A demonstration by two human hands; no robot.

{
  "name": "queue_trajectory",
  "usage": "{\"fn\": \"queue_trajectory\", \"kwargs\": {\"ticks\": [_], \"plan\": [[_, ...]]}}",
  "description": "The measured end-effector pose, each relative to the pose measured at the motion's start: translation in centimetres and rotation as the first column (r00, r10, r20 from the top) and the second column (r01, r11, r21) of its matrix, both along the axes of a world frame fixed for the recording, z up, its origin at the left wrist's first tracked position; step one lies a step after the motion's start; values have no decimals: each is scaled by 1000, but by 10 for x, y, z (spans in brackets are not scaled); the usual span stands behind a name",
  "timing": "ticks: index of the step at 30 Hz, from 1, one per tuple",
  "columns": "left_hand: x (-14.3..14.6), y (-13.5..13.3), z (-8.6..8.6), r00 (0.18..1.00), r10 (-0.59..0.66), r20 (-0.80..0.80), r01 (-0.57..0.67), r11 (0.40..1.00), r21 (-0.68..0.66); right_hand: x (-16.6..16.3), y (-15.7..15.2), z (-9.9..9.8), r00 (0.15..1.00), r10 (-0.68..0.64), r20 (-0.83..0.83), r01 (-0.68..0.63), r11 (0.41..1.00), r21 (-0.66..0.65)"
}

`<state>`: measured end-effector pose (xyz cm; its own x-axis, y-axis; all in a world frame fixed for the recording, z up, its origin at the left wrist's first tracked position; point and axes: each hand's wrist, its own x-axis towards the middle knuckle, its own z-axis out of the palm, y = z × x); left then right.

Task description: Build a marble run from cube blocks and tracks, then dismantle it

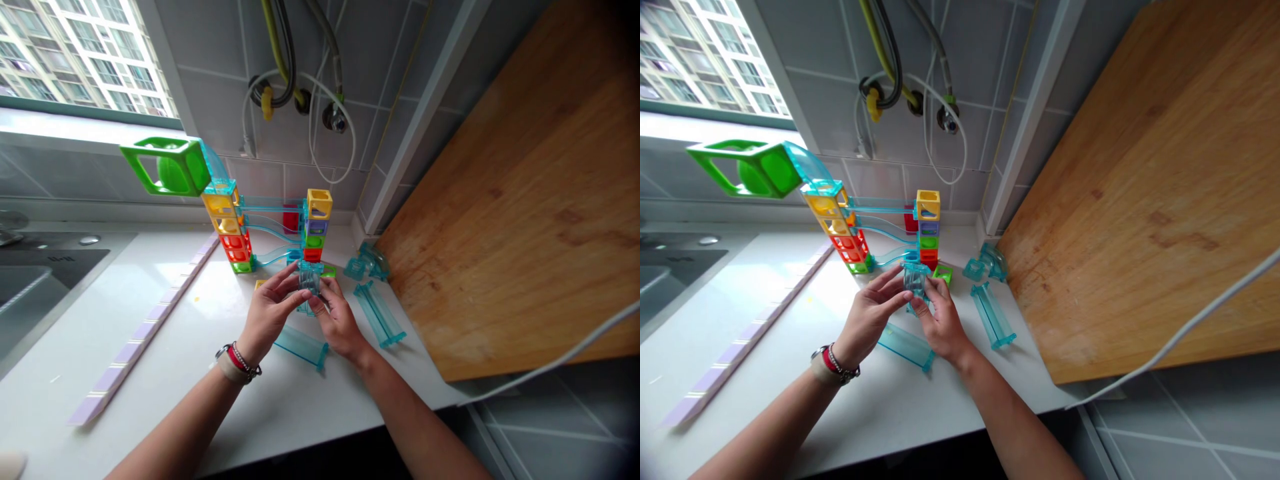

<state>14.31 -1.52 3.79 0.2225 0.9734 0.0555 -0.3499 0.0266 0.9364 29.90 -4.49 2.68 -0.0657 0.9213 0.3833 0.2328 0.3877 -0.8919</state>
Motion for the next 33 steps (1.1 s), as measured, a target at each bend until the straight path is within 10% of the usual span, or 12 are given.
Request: {"fn": "queue_trajectory", "kwargs": {"ticks": [33], "plan": [[-15, 17, -5, 985, -171, -26, 172, 983, 69, 12, 2, -3, 948, 20, 318, -46, 996, 72]]}}
